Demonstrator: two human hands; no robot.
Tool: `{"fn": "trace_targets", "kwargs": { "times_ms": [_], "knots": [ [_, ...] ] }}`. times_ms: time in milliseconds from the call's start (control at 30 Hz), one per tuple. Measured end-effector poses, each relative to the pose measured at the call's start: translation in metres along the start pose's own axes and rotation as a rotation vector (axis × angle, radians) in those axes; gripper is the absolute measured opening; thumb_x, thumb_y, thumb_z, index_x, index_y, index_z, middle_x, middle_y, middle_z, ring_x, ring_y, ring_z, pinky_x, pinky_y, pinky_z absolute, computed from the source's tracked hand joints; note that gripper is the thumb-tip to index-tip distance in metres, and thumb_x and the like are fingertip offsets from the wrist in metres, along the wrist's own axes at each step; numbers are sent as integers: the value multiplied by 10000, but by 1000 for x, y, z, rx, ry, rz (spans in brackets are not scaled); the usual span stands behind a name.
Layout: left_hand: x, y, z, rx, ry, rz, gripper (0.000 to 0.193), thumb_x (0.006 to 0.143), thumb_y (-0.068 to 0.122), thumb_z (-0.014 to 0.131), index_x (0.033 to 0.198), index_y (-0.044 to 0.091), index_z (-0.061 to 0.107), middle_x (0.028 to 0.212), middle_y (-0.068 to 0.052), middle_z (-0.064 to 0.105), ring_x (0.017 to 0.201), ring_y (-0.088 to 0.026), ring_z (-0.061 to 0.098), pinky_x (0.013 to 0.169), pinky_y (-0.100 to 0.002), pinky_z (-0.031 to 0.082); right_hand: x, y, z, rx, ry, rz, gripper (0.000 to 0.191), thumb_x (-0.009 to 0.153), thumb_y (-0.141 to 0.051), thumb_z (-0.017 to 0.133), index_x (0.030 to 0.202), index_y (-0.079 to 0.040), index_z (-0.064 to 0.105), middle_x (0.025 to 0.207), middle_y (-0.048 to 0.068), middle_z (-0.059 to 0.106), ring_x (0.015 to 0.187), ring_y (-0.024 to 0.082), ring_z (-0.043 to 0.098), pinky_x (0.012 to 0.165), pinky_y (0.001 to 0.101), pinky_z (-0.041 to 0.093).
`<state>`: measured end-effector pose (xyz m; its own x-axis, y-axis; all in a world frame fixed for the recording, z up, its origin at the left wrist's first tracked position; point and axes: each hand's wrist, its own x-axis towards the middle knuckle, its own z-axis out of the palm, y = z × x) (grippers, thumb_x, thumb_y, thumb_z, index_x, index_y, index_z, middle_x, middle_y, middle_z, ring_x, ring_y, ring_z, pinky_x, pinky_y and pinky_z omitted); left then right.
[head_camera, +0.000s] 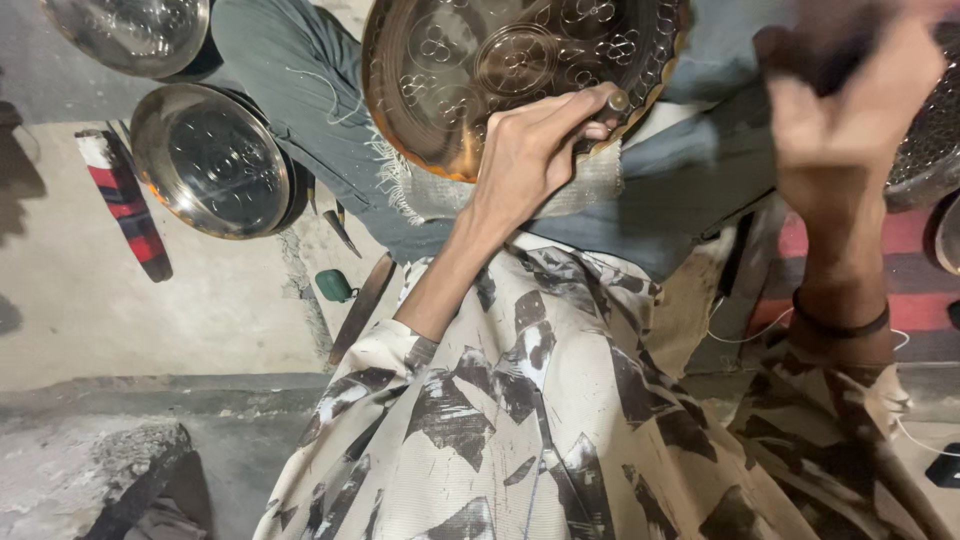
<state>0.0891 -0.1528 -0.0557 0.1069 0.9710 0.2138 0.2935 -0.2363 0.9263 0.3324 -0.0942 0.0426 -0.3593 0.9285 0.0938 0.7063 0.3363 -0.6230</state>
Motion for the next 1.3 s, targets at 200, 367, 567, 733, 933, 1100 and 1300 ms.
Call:
{"fn": "trace_targets", "kwargs": {
  "times_ms": [200,367,567,733,933,1100,1300],
  "knots": [
    [-10,-2,10,19,121,-56,365,921,-111,663,1258,29,654,1120,-133,765,963,-202,798,856,-281,641,23,-24,-29,-769,-305,-385,551,800,-115,823,1317,-104,632,1099,86,634,1083,259,629,919,449,437],
    [-17,6,15,-23,196,-146,346,957,-136,635,1265,22,643,1100,-128,775,973,-196,810,858,-273,645,21,-21,-31,-764,-316,-419,505,877,-81,756,1343,-77,563,1174,92,619,1110,265,602,941,415,439],
    [-21,18,19,29,291,-270,214,1002,-51,657,1201,26,663,1020,-98,793,918,-171,815,809,-267,623,26,-26,-27,-911,-330,-496,599,915,-35,653,1498,-88,527,1099,76,588,969,236,583,816,345,409],
    [-22,24,17,-7,362,-324,197,1007,9,662,1204,12,645,987,-102,786,885,-184,800,804,-276,607,43,-57,-29,-801,-297,-491,517,999,-91,695,1479,-55,504,1170,132,610,1019,285,621,867,398,475],
    [-25,23,17,10,380,-267,219,987,15,671,1201,0,627,999,-116,776,916,-205,798,814,-290,614,46,-71,-29,-857,-339,-505,515,903,-128,722,1384,-59,552,1075,102,604,938,235,608,832,363,472],
    [-28,15,13,124,276,-250,147,970,-6,703,1099,62,721,931,-115,792,790,-197,787,731,-306,604,30,-49,-22,-717,-305,-458,521,910,-99,742,1396,-104,556,1209,88,610,1066,278,624,850,417,467],
    [-22,0,7,35,166,-81,220,963,-4,698,1178,22,657,992,-111,770,933,-209,807,789,-298,639,6,-15,-7,-696,-192,-380,525,873,-102,725,1375,-85,570,1201,110,613,1085,305,588,965,420,429]
  ]
}}
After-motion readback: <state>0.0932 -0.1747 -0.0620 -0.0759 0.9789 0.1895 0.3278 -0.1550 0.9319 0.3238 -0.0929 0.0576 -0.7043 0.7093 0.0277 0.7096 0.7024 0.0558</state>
